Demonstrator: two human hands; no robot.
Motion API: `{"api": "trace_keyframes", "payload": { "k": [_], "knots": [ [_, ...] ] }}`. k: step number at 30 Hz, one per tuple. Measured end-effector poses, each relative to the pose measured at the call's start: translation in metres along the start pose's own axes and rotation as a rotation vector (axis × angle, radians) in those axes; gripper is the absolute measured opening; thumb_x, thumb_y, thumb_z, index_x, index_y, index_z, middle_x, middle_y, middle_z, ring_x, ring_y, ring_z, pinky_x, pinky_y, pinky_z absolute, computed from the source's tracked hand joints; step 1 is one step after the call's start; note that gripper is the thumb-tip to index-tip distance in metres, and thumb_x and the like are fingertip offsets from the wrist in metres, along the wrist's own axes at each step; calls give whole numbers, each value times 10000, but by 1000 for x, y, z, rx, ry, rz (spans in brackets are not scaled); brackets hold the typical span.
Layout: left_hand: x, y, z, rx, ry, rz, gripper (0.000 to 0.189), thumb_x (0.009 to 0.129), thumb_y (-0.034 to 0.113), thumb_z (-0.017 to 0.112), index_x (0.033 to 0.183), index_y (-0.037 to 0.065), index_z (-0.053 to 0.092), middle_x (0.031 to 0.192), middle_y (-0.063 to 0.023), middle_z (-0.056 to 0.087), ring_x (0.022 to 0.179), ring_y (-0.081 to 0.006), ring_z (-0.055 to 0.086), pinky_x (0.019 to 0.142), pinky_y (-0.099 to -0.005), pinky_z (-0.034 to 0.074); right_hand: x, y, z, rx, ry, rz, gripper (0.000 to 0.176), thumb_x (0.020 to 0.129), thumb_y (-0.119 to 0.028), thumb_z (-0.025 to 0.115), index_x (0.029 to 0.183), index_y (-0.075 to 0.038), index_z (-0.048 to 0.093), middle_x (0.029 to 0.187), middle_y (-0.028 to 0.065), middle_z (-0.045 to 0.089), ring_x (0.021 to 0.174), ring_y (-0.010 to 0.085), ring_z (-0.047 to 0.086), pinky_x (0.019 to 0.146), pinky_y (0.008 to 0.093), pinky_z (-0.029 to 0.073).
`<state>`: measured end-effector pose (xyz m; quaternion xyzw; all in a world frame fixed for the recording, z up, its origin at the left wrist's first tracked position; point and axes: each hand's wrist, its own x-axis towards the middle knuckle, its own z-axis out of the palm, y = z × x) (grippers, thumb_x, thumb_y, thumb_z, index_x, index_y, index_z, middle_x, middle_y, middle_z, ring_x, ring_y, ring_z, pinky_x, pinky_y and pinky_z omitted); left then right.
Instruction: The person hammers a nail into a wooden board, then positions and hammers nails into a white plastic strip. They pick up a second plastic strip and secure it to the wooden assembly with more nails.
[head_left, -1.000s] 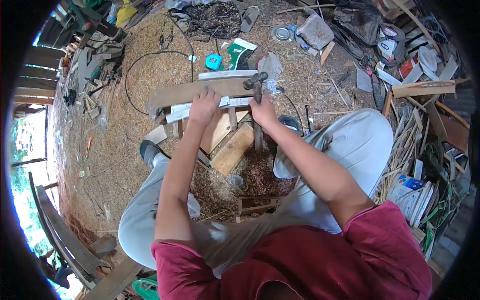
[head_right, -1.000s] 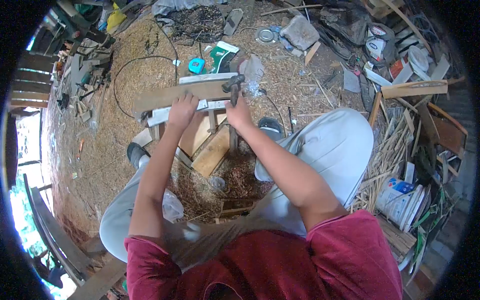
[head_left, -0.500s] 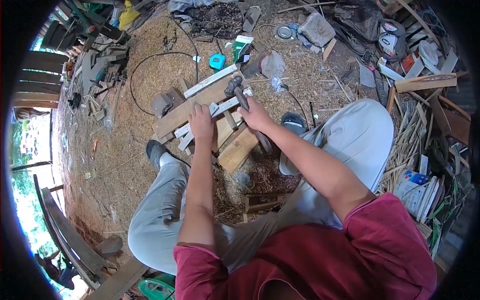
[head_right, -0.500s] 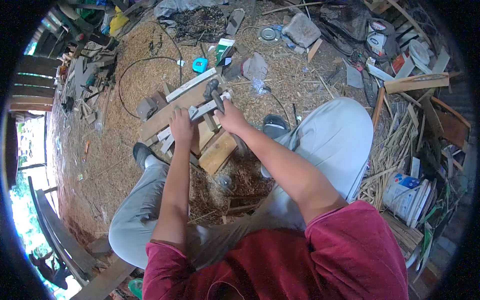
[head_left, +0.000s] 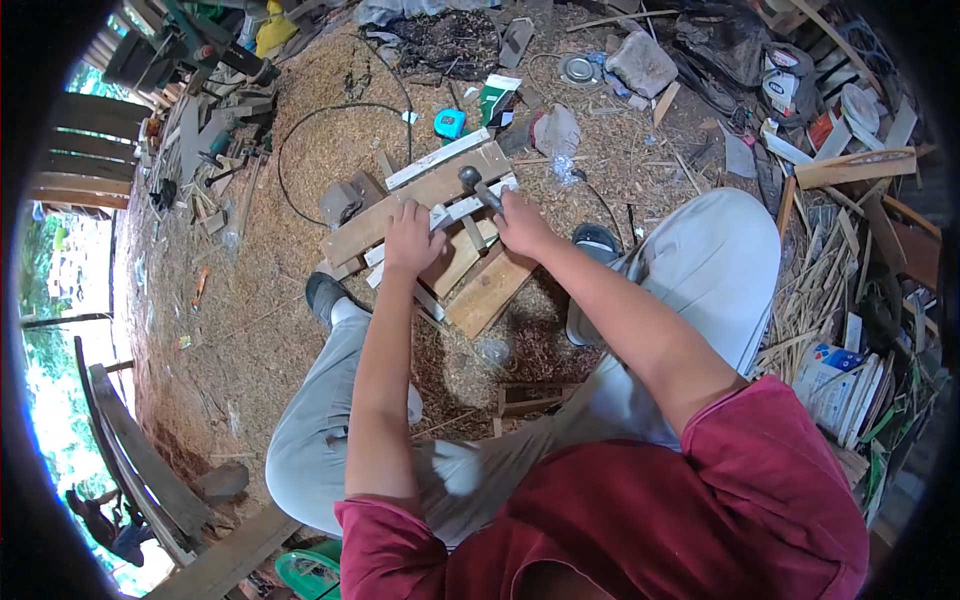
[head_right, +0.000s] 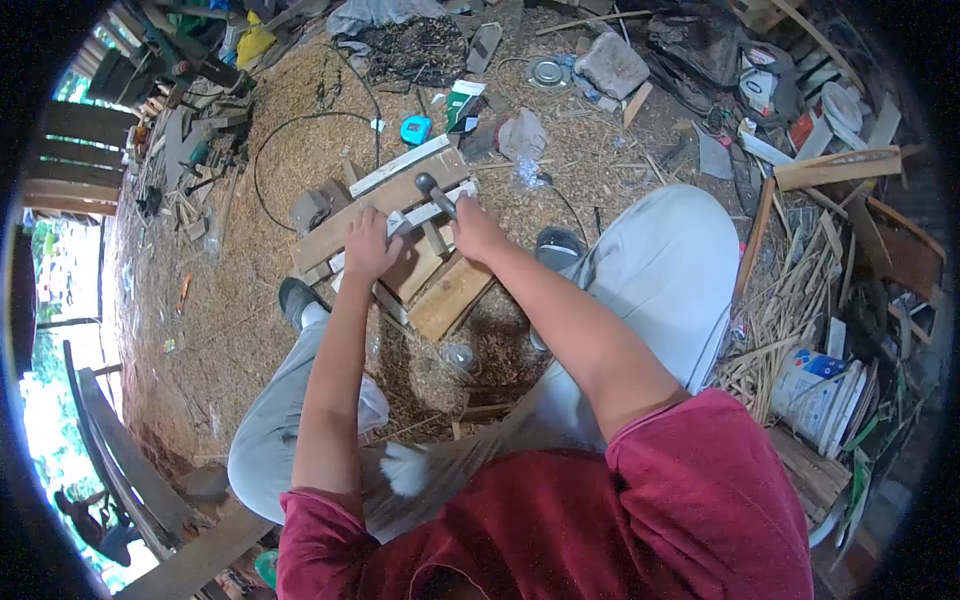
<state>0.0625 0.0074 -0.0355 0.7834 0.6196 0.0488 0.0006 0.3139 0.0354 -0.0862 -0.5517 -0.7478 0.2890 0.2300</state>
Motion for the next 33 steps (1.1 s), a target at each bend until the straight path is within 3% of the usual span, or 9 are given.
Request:
{"api": "trace_keyframes", "payload": {
  "k": [5, 9, 13, 20, 26, 33],
  "knots": [
    [-6, 14, -32, -122, -222, 20, 450, 937, 372, 651, 1206, 37, 515, 1138, -205, 624, 974, -429, 681, 813, -538, 556, 1, -6, -11, 116, -86, 97, 472, 963, -171, 635, 1354, 47, 484, 1214, 311, 624, 1164, 514, 587, 1017, 557, 467],
    [1, 8, -12, -74, -291, 255, 398, 1015, 373, 598, 1223, 47, 506, 1130, -195, 634, 999, -404, 678, 827, -520, 560, 5, 0, -9, 145, -68, 76, 384, 953, -175, 647, 1245, 32, 509, 1166, 300, 633, 1105, 517, 601, 955, 580, 488],
    [-1, 18, 9, -130, -261, 430, 337, 1008, 318, 617, 1209, 54, 555, 1070, -161, 605, 988, -366, 657, 813, -487, 560, 5, 0, -10, 187, -70, 105, 350, 952, -178, 652, 1205, 19, 510, 1155, 299, 637, 1080, 517, 614, 930, 588, 497],
    [-25, 43, 38, -80, -144, 260, 339, 996, 317, 616, 1206, 56, 561, 1104, -164, 607, 1015, -358, 649, 827, -484, 549, 2, -7, -25, 211, -95, 109, 369, 956, -172, 657, 1230, 24, 506, 1162, 310, 638, 1082, 528, 616, 931, 594, 497],
    [-20, 37, 34, -39, -219, 138, 368, 1003, 409, 614, 1129, 68, 559, 997, -165, 646, 880, -385, 685, 756, -503, 559, 1, 3, -15, 216, -80, 81, 453, 970, -189, 646, 1321, 49, 488, 1258, 330, 626, 1143, 561, 585, 992, 597, 478],
    [-21, 48, 35, -44, -153, 218, 380, 992, 440, 634, 1064, 76, 550, 968, -150, 656, 878, -372, 695, 737, -489, 562, -1, -1, -18, 233, -116, 126, 528, 975, -194, 639, 1404, 53, 455, 1362, 341, 585, 1208, 571, 557, 1057, 576, 462]
  ]
}}
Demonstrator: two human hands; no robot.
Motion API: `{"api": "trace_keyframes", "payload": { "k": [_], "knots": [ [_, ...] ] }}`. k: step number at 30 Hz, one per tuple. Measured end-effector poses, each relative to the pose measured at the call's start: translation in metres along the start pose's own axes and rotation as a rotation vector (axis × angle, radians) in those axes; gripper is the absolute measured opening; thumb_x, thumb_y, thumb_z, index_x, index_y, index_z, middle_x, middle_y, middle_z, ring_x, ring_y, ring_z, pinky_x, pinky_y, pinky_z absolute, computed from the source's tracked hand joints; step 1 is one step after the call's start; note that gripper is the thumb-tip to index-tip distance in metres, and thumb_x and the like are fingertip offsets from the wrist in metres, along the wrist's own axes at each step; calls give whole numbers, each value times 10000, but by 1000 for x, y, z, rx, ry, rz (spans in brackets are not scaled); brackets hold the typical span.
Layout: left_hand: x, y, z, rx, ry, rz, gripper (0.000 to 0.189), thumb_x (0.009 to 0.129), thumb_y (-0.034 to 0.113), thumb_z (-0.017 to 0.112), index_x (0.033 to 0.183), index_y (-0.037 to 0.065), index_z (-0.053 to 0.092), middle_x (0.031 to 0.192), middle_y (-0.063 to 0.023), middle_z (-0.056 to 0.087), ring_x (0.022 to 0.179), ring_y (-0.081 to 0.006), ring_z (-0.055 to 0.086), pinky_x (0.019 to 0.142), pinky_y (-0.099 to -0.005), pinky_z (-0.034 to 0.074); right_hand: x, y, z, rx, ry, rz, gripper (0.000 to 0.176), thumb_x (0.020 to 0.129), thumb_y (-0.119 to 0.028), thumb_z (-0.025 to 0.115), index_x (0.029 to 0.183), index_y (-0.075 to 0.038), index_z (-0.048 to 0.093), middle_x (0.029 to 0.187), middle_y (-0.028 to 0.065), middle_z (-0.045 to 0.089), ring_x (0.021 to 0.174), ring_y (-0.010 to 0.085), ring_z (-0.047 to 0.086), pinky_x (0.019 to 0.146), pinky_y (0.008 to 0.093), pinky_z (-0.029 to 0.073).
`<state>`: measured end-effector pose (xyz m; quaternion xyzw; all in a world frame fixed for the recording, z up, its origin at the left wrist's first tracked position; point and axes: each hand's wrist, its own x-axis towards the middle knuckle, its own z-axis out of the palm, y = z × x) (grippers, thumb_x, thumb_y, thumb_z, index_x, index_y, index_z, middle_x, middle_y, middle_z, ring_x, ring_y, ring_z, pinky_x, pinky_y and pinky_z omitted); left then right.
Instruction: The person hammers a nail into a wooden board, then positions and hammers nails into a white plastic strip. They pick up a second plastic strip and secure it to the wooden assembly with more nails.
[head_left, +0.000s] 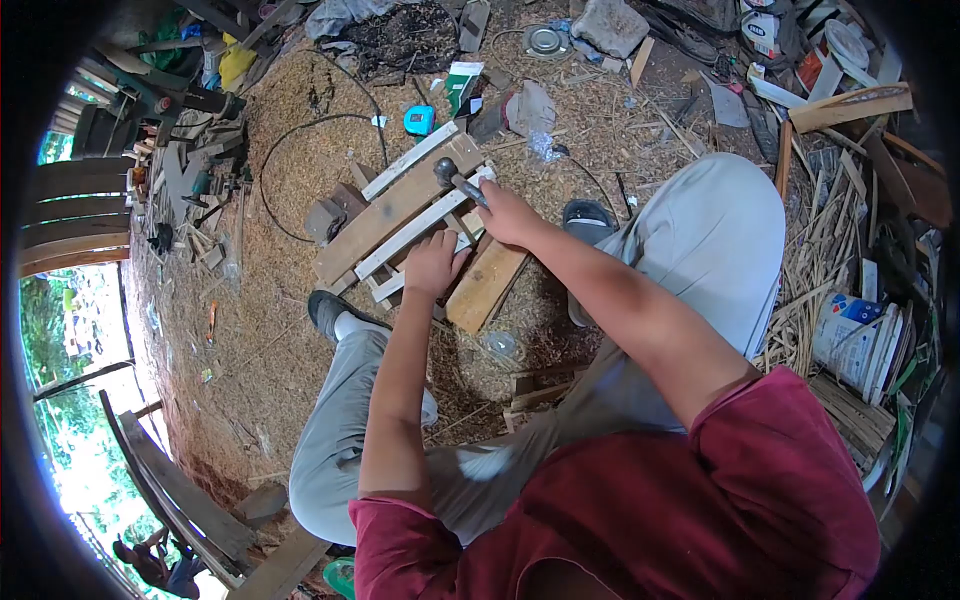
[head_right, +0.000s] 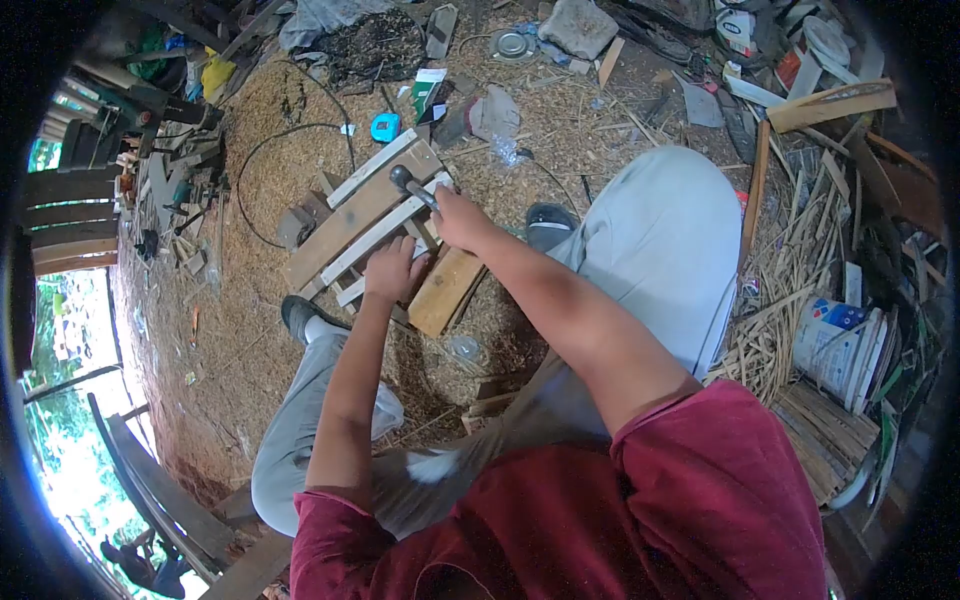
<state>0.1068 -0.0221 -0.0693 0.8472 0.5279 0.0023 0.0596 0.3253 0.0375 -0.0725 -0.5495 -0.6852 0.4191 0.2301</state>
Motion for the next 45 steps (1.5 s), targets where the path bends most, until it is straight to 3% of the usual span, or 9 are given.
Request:
{"api": "trace_keyframes", "payload": {
  "k": [3, 6, 21, 30, 33, 36, 45],
  "knots": [
    [0, 4, 3, 1, -2, -54, 380, 986, 438, 645, 1045, 76, 546, 970, -142, 657, 873, -367, 694, 743, -486, 561, -2, 1, -2, -12, -5, -22, 540, 978, -192, 634, 1423, 51, 448, 1351, 334, 589, 1216, 560, 555, 1075, 567, 453],
    [0, 3, 2, -14, -8, -54, 380, 981, 435, 654, 1043, 76, 545, 965, -140, 662, 867, -365, 694, 739, -486, 561, -1, 8, 6, -85, 111, -108, 555, 975, -183, 646, 1467, -10, 457, 1172, 297, 669, 1074, 498, 639, 924, 551, 508],
    [-2, 7, 0, -53, 29, -107, 361, 972, 421, 659, 1040, 84, 548, 944, -141, 698, 871, -367, 705, 736, -495, 565, -3, 5, 2, -65, 75, -84, 545, 968, -181, 648, 1441, 20, 468, 1137, 306, 667, 1076, 497, 639, 925, 549, 505],
    [-1, 4, 7, -44, -61, -158, 411, 971, 463, 649, 1038, 71, 542, 928, -161, 724, 875, -383, 717, 738, -502, 574, -4, 7, 2, -72, 68, -93, 539, 968, -181, 644, 1430, 42, 479, 1157, 306, 664, 1072, 503, 640, 925, 548, 508],
    [-1, 2, 8, -51, -73, -161, 413, 967, 460, 655, 1042, 70, 540, 945, -172, 723, 882, -388, 717, 741, -509, 574, -3, 10, 6, -84, 88, -111, 557, 973, -193, 641, 1452, 32, 467, 1194, 305, 656, 1103, 498, 631, 949, 545, 504],
    [-1, 3, 8, -62, -79, -167, 410, 966, 454, 656, 1040, 68, 539, 961, -179, 722, 887, -394, 715, 745, -513, 574, -1, 11, 5, -86, 33, -82, 619, 963, -188, 634, 1500, 46, 434, 1355, 288, 609, 1204, 498, 585, 1046, 544, 478],
    [-2, 5, 5, -65, -83, -189, 409, 973, 453, 647, 1037, 65, 538, 956, -183, 727, 883, -406, 713, 749, -524, 573, -5, 8, 1, -96, 8, -81, 662, 966, -183, 618, 1534, 68, 388, 1423, 324, 562, 1267, 506, 562, 1111, 524, 440]
  ]
}}
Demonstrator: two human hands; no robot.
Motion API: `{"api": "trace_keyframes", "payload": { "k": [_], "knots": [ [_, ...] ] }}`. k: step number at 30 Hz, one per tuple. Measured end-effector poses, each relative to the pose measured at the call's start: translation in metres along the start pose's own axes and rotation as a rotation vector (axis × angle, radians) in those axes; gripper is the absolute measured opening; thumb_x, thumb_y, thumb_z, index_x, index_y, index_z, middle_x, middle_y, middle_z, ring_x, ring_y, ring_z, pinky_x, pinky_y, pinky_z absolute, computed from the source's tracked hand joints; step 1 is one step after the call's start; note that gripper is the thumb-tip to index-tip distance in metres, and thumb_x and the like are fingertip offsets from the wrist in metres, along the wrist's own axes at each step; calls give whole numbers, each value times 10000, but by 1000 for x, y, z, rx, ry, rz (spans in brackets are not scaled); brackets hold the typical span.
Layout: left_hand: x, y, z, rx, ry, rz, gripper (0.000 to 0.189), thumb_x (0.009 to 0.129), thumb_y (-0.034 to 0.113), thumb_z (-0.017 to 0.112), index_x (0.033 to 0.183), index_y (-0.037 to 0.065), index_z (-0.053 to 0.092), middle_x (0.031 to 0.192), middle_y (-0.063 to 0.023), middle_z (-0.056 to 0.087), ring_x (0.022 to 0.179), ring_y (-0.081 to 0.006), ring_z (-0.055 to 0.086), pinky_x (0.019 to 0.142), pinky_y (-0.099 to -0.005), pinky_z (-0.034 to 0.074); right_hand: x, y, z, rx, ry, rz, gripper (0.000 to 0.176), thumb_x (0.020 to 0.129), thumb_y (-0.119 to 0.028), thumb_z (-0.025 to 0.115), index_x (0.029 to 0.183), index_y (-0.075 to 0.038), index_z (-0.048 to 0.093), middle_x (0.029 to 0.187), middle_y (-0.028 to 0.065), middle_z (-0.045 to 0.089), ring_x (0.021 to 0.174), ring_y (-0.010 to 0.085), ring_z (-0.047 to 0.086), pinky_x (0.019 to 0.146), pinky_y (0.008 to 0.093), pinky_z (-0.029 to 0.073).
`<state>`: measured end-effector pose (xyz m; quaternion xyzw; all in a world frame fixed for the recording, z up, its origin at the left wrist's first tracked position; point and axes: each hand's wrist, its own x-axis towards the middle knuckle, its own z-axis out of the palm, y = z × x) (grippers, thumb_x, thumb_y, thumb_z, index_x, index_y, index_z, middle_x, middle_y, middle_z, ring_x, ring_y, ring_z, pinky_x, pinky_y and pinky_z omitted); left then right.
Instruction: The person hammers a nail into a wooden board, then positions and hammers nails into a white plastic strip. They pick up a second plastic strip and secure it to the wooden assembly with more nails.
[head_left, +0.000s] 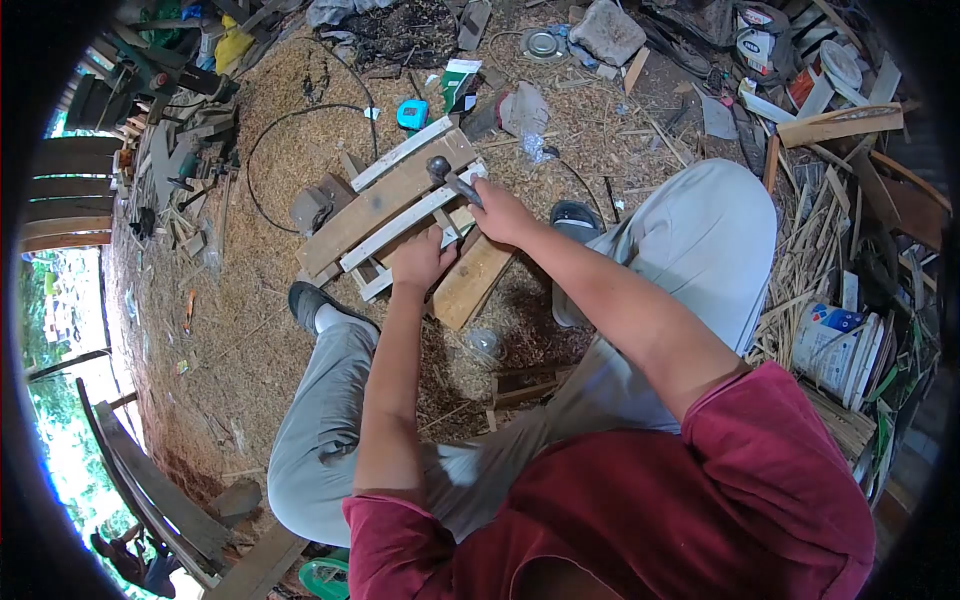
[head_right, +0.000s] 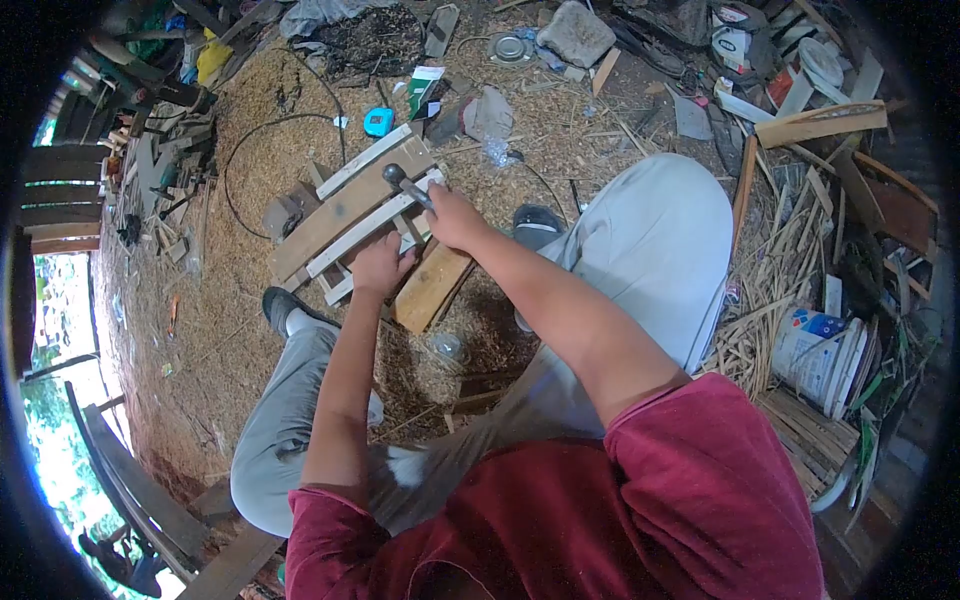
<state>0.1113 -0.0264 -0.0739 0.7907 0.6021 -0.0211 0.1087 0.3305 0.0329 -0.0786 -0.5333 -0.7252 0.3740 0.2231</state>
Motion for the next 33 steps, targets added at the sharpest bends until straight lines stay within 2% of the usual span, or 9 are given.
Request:
{"api": "trace_keyframes", "payload": {
  "k": [3, 6, 9, 12, 18, 21, 24, 27, 33],
  "knots": [
    [1, -2, 0, -11, -1, 9, 411, 973, 458, 647, 1044, 67, 541, 942, -188, 729, 867, -411, 713, 741, -524, 574, -4, -1, 5, 13, 131, -50, 537, 956, -179, 625, 1430, 42, 504, 1337, 321, 603, 1209, 494, 590, 1058, 532, 466],
    [-2, -4, 2, -23, 13, 11, 419, 970, 467, 650, 1057, 70, 549, 932, -193, 732, 852, -418, 715, 732, -526, 579, -10, -7, -4, 20, 130, -13, 347, 959, -220, 676, 1221, -5, 605, 1140, 277, 669, 1086, 460, 640, 916, 530, 505],
    [-4, -4, 1, -23, -7, -17, 429, 965, 477, 654, 1073, 73, 554, 943, -195, 737, 852, -420, 719, 731, -525, 584, -19, -10, 1, 69, 133, 155, 284, 956, -253, 697, 1088, -16, 615, 985, 244, 683, 955, 452, 668, 833, 518, 517],
    [-5, -3, 0, -32, 19, -8, 456, 942, 474, 671, 1075, 53, 555, 888, -204, 737, 824, -405, 727, 745, -509, 583, -24, -6, 8, 82, 140, 145, 316, 951, -283, 714, 1105, -23, 623, 914, 208, 699, 888, 425, 691, 800, 489, 532],
    [-4, -6, 0, -50, 27, 7, 444, 938, 465, 679, 1070, 58, 564, 850, -190, 734, 793, -395, 727, 727, -512, 583, -21, -9, 19, 235, 61, 152, 338, 941, -278, 739, 1113, -18, 609, 926, 176, 725, 906, 361, 719, 819, 445, 543],
    [-2, -6, -1, -64, -60, -23, 459, 941, 482, 682, 1069, 62, 548, 910, -198, 733, 842, -406, 721, 741, -512, 585, -21, -16, 29, 242, 54, 172, 343, 938, -267, 745, 1137, -31, 595, 935, 172, 728, 909, 370, 716, 821, 450, 542],
    [-4, -9, 1, -79, -20, 13, 447, 942, 469, 683, 1058, 60, 544, 892, -189, 729, 837, -402, 718, 738, -514, 582, -22, -26, 30, 121, 11, 201, 341, 936, -248, 743, 1158, -45, 583, 955, 172, 735, 921, 373, 717, 820, 453, 541],
    [-4, -10, 3, -85, 6, 17, 438, 942, 461, 683, 1051, 60, 544, 892, -188, 727, 844, -398, 718, 737, -515, 579, -25, -29, 34, 175, 68, 142, 355, 920, -248, 734, 1141, -46, 543, 913, 258, 690, 926, 491, 676, 772, 541, 521],
    [-5, -14, 4, -121, 9, 37, 426, 937, 447, 687, 1058, 61, 551, 908, -189, 728, 851, -388, 721, 737, -512, 580, -24, -28, 41, 318, 68, 149, 404, 873, -165, 771, 1193, -52, 552, 923, 183, 733, 922, 414, 722, 790, 503, 550]
  ]
}}
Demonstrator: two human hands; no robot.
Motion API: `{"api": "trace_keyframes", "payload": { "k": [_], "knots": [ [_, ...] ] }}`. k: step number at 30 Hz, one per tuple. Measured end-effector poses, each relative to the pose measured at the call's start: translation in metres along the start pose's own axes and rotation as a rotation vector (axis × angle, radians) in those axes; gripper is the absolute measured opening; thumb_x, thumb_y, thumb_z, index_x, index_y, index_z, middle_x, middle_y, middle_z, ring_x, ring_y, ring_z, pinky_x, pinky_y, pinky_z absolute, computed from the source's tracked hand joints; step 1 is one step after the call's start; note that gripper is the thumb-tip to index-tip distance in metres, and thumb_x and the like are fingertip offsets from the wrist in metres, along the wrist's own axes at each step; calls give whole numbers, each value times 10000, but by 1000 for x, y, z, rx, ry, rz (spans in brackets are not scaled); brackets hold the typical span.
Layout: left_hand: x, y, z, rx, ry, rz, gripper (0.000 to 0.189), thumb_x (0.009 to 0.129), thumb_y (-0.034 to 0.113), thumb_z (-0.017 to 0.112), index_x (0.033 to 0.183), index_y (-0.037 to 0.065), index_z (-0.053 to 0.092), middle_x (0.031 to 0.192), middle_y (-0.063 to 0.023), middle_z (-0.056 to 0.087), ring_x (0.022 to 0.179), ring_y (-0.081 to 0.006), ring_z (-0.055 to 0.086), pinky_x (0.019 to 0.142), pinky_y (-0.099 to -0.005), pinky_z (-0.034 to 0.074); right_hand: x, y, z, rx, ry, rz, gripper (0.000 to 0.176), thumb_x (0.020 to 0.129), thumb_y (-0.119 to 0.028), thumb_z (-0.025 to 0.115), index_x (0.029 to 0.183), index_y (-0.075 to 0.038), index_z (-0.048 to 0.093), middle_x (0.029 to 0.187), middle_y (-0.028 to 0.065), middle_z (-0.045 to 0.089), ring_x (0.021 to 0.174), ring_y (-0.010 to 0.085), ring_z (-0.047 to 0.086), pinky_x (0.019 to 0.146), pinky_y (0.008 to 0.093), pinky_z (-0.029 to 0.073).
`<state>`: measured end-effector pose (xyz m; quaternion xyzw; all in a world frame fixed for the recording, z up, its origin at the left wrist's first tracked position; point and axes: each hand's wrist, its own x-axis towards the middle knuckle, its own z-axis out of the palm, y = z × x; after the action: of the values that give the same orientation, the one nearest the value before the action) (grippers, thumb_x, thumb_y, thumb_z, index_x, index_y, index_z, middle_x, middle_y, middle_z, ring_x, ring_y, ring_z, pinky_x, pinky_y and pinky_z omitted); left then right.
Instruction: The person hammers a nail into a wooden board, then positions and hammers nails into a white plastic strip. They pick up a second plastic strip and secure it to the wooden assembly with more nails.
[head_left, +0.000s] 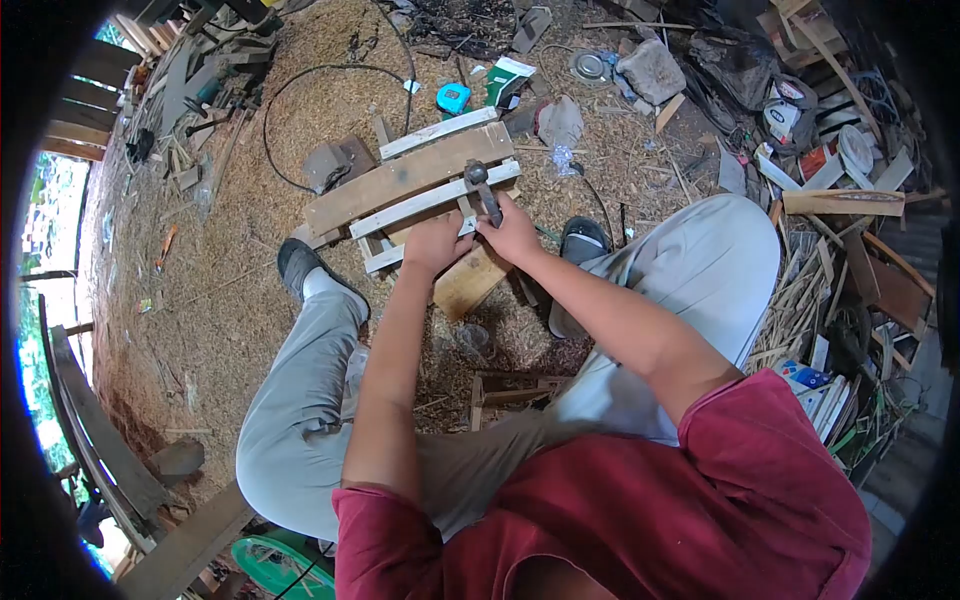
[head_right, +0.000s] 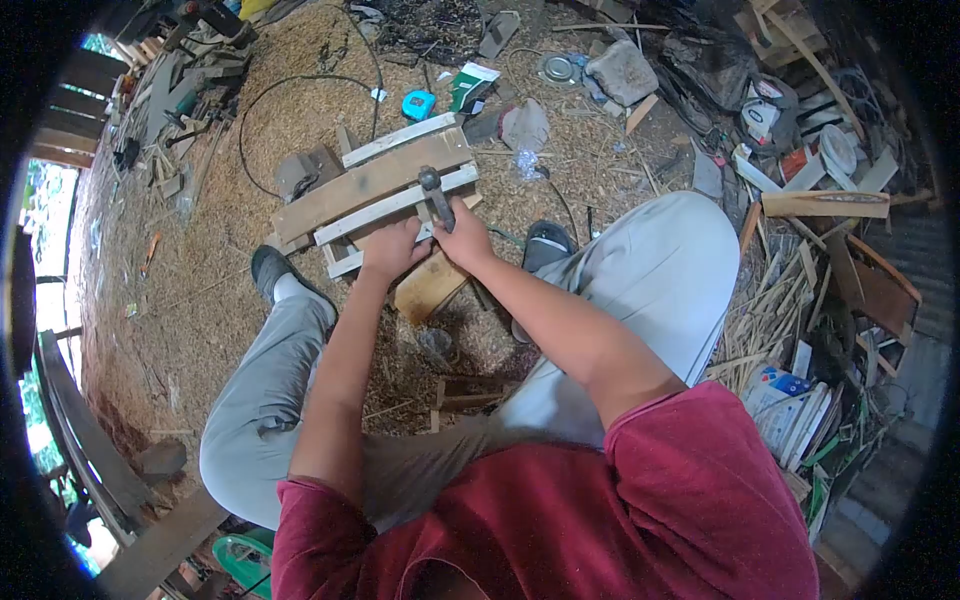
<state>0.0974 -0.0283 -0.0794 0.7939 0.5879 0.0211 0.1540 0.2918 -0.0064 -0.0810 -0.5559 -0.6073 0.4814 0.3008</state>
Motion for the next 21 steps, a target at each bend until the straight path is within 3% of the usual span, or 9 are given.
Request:
{"api": "trace_keyframes", "payload": {
  "k": [3, 6, 12, 15, 21],
  "knots": [
    [-1, 0, 1, 31, 62, 17, 409, 935, 444, 687, 1022, 59, 581, 872, -146, 725, 834, -355, 729, 744, -486, 587, 0, -4, 0, -66, -24, 54, 441, 848, -111, 803, 1213, -38, 566, 959, 128, 783, 940, 301, 767, 834, 426, 565],
    [-1, 0, 2, -14, 80, 20, 416, 933, 452, 689, 1029, 70, 558, 859, -177, 721, 820, -388, 717, 722, -514, 577, 2, -2, 3, -110, -6, 36, 440, 835, -99, 803, 1200, -32, 566, 950, 132, 778, 945, 301, 766, 824, 428, 566],
    [-1, -2, 3, -24, 89, 31, 417, 936, 457, 685, 1027, 70, 558, 844, -175, 717, 814, -385, 717, 715, -511, 577, 3, -3, 5, -147, 24, 30, 411, 828, -103, 803, 1156, -28, 569, 922, 139, 767, 905, 328, 756, 805, 443, 564],
    [-1, -3, 3, -14, 64, 32, 417, 939, 453, 682, 1039, 69, 554, 843, -173, 717, 814, -386, 715, 720, -512, 576, 1, -10, 2, -137, 23, 42, 378, 838, -120, 781, 1148, -55, 575, 928, 163, 745, 928, 404, 724, 805, 504, 552],
    [0, -4, 4, -15, 12, 22, 407, 928, 429, 687, 1046, 64, 551, 921, -166, 717, 880, -379, 714, 764, -504, 574, 1, -12, 1, -127, 28, 30, 343, 824, -120, 795, 1090, -47, 591, 904, 182, 735, 905, 424, 718, 788, 503, 549]
  ]
}}
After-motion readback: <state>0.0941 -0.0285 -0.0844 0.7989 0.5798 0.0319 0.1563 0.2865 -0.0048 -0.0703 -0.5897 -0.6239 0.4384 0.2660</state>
